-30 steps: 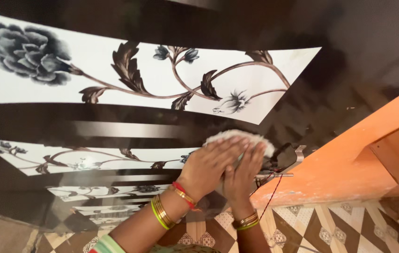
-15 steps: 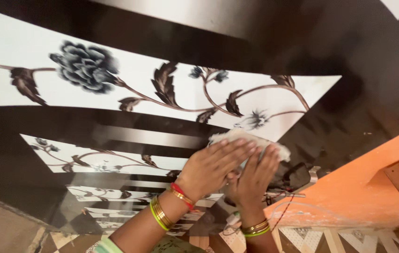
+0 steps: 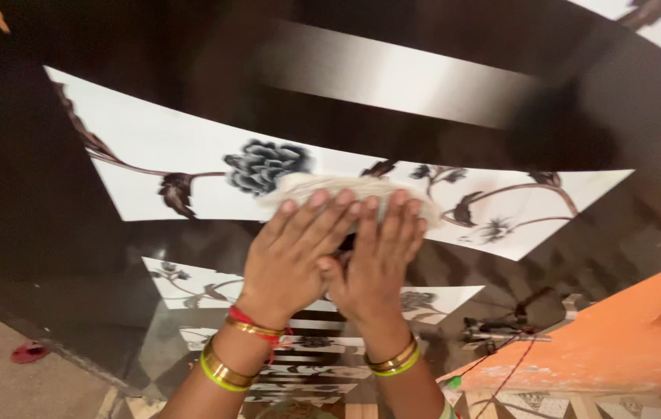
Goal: The person wipes a dark glossy surface with a white cloth using both hands. The surface has a floral pattern and is likely a cabinet or drawer front. The person repeatedly rubs the same area with consistent pressure.
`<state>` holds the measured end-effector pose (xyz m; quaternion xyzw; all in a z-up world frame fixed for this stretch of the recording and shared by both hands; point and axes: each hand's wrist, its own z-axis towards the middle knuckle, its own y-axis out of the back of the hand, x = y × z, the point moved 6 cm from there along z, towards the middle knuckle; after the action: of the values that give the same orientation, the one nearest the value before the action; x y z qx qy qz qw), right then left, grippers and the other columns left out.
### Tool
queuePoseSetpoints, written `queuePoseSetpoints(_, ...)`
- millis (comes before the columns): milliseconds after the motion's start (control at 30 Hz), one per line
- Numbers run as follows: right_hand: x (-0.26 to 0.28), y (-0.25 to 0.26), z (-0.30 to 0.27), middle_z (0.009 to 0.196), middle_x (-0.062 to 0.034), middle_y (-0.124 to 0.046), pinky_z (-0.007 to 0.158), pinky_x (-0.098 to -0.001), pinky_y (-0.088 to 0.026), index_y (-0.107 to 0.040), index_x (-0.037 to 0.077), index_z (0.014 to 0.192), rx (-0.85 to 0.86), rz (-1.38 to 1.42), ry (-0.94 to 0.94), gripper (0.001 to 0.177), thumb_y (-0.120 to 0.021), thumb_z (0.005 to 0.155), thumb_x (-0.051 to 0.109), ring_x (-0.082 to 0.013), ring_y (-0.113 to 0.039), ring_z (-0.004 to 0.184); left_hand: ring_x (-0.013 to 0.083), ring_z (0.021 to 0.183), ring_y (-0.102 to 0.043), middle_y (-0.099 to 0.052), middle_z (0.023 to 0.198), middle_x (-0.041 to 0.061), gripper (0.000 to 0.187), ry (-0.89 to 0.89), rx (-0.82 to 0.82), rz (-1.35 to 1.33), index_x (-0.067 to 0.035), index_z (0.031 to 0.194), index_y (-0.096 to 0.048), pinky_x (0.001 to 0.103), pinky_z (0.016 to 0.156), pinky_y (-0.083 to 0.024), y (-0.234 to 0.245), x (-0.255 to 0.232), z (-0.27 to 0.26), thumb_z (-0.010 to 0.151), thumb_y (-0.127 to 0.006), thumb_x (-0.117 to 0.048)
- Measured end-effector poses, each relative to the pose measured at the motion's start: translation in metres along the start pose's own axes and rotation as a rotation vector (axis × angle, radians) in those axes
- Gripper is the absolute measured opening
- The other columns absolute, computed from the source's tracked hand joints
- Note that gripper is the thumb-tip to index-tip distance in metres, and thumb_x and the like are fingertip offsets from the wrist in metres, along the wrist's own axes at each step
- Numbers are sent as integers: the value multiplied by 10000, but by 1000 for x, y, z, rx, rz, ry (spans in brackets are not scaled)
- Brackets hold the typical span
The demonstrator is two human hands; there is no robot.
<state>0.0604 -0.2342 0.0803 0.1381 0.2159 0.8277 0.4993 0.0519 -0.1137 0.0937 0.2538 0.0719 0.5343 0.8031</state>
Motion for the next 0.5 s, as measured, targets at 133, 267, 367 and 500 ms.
queuePoseSetpoints(133, 53, -40, -7, 1739, -180, -24, 1312, -547, 63, -122, 73, 1672, 13, -7, 114, 854, -300, 1082, 664, -350, 36, 1625, 236, 1581, -189, -293, 1693, 20, 566, 108, -12, -20, -164, 1622, -383, 448, 1290, -116, -11, 47, -58, 1092, -432, -357)
queuePoseSetpoints(267, 90, -76, -37, 1742, -175, -48, 1312, -523, 66, -162, 67, 1669, 92, 5, 223, 814, -337, 1110, 632, -312, 34, 1627, 323, 1581, -150, -283, 1680, 85, 613, 256, 57, -94, -114, 1590, -372, 542, 1277, -91, -44, 70, -135, 1024, -462, -332)
queuePoseSetpoints(367, 101, -94, -72, 1729, -133, -138, 1311, -474, 8, -285, 81, 1645, 134, -34, 271, 771, -415, 1093, 603, -279, -39, 1619, 342, 1601, -97, -244, 1698, 98, 589, 295, 38, -38, -119, 1601, -362, 559, 1299, -83, -72, 67, -192, 1049, -457, -305)
queuePoseSetpoints(500, 102, -108, -117, 1715, -116, -196, 1298, -471, -27, -352, 87, 1612, 229, -25, 237, 735, -456, 1074, 577, -263, -108, 1601, 365, 1587, -82, -241, 1680, 128, 607, 314, 52, -138, -69, 1561, -400, 582, 1267, -77, -105, 48, -251, 1006, -445, -311)
